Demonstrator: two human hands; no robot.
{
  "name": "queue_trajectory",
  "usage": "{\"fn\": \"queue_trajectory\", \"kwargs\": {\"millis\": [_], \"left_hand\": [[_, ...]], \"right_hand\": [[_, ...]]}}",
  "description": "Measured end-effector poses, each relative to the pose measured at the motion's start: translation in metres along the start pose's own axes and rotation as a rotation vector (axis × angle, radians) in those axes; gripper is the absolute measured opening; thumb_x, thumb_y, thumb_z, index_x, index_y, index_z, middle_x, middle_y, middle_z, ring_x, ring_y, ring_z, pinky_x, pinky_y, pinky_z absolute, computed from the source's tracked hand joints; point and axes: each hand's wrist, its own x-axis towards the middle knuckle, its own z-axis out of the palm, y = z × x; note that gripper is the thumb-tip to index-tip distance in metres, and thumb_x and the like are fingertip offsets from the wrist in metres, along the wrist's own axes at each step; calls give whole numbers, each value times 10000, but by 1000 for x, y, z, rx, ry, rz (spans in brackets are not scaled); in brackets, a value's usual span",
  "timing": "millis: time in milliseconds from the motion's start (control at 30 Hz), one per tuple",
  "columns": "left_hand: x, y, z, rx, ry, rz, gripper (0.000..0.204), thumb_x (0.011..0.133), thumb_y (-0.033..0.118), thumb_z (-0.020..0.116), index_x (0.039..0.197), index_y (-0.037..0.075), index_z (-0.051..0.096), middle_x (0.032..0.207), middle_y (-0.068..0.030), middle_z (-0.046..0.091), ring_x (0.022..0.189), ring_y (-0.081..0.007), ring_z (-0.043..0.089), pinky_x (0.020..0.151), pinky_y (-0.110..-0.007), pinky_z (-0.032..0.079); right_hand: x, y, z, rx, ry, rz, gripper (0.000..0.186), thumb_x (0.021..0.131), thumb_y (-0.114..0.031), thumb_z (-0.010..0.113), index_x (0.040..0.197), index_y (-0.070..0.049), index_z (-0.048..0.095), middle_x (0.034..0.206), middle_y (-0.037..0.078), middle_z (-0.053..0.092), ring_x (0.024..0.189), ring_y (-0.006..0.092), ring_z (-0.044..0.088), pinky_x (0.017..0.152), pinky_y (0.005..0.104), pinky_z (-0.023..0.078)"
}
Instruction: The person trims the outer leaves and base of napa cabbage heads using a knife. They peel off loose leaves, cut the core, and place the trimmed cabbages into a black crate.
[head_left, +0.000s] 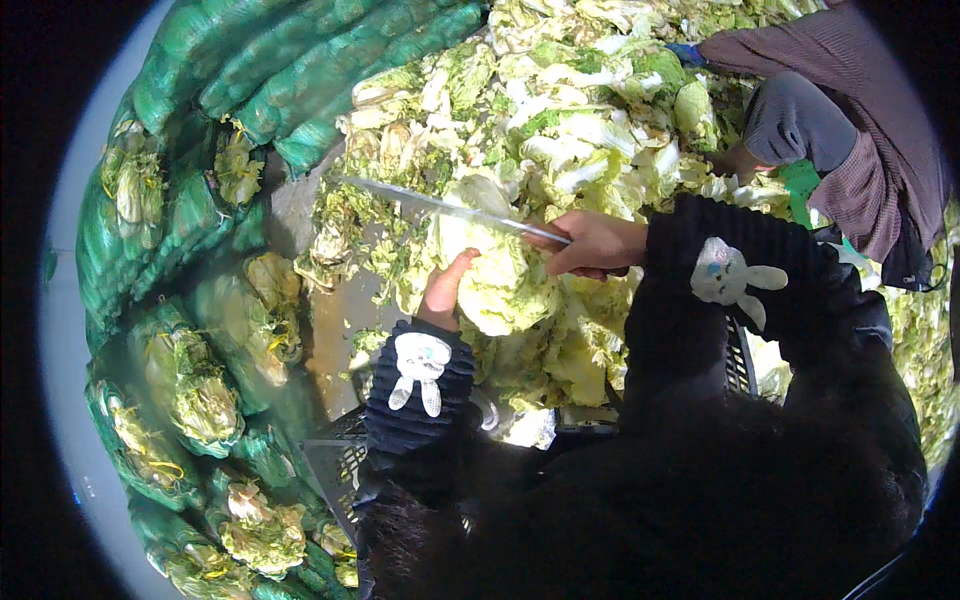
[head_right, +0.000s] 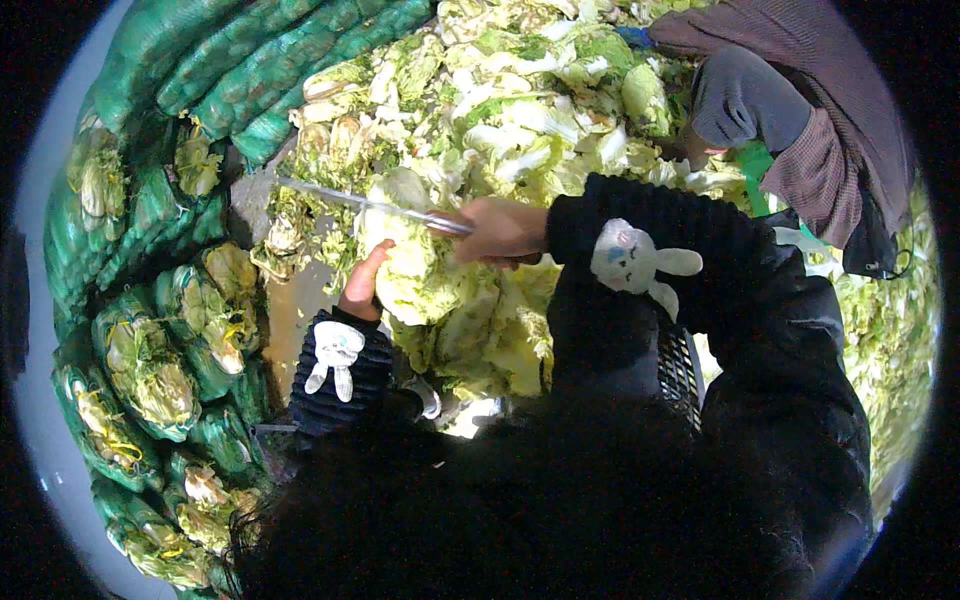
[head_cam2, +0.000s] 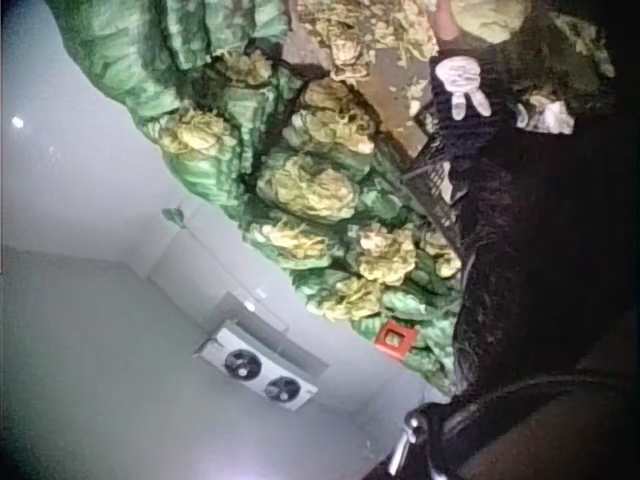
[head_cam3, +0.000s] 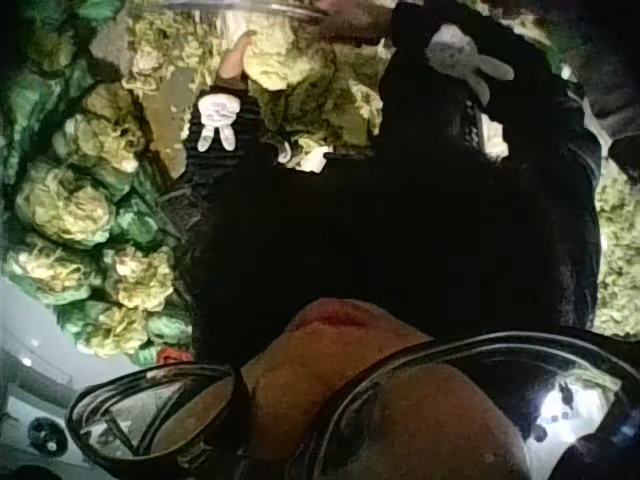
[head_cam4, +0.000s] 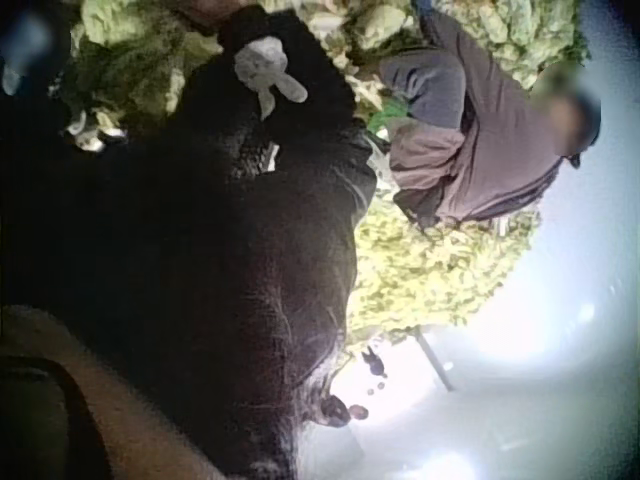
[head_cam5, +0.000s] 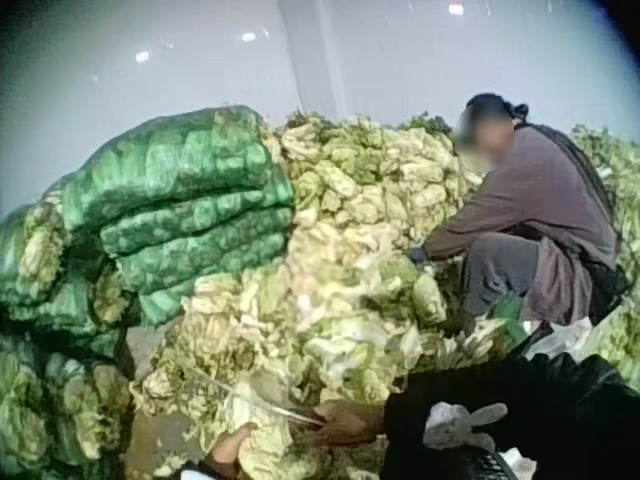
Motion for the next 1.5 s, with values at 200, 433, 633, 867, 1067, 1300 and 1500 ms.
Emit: {"fn": "queue_trajectory", "kwargs": {"millis": [200, 433, 633, 867, 1067, 1300, 1500], "left_hand": [[-24, 14, 8, -258, -99, 58, 425, 834, 274, 514, 1177, 38, 428, 1105, -101, 532, 970, -232, 531, 853, -364, 428], [-33, 17, 5, -351, -289, 222, 482, 868, 382, 405, 1189, 23, 404, 1099, -128, 527, 971, -251, 532, 843, -377, 441], [-29, 8, 9, -313, -413, 377, 542, 835, 363, 490, 1204, -14, 366, 1129, -153, 497, 1022, -264, 502, 876, -382, 413], [-32, 4, 14, -152, -267, 520, 679, 710, 247, 689, 1238, 38, 318, 1160, -104, 479, 1058, -234, 480, 896, -357, 395], [-41, 0, 20, -139, -193, 562, 694, 694, 156, 708, 1241, 49, 293, 1168, -92, 459, 1078, -220, 452, 920, -341, 356], [-38, -1, 21, -158, -191, 616, 663, 714, 137, 685, 1241, 40, 294, 1148, -106, 476, 1057, -215, 468, 912, -333, 366], [-35, -1, -6, -209, -198, 379, 484, 786, 99, 528, 1224, 12, 339, 1145, -120, 494, 1026, -243, 504, 890, -355, 400]], "right_hand": [[-9, 28, -32, -164, 426, 309, 238, 695, -213, 595, 632, -8, 490, 494, 46, 466, 377, 127, 457, 317, 286, 355], [-37, 4, 10, -14, 466, 45, 258, 721, -239, 617, 693, 4, 535, 509, 47, 493, 374, 117, 462, 360, 273, 375], [3, -11, 58, -189, 804, -374, 271, 731, -205, 654, 887, -18, 535, 625, 2, 515, 469, 65, 445, 452, 233, 382], [33, -14, 59, -340, 866, -312, 166, 721, -158, 620, 793, -26, 549, 628, 17, 536, 485, 72, 458, 475, 230, 393], [31, -14, 57, -74, 702, -321, 317, 681, -268, 629, 844, -3, 566, 670, 123, 583, 622, 219, 577, 607, 311, 449], [36, -20, 58, -209, 793, -296, 329, 627, -234, 625, 815, 25, 545, 687, 185, 578, 661, 303, 583, 607, 348, 447], [35, -14, 12, -339, 736, -407, 234, 679, -118, 597, 878, -5, 546, 645, 68, 556, 572, 118, 516, 543, 260, 420]]}}
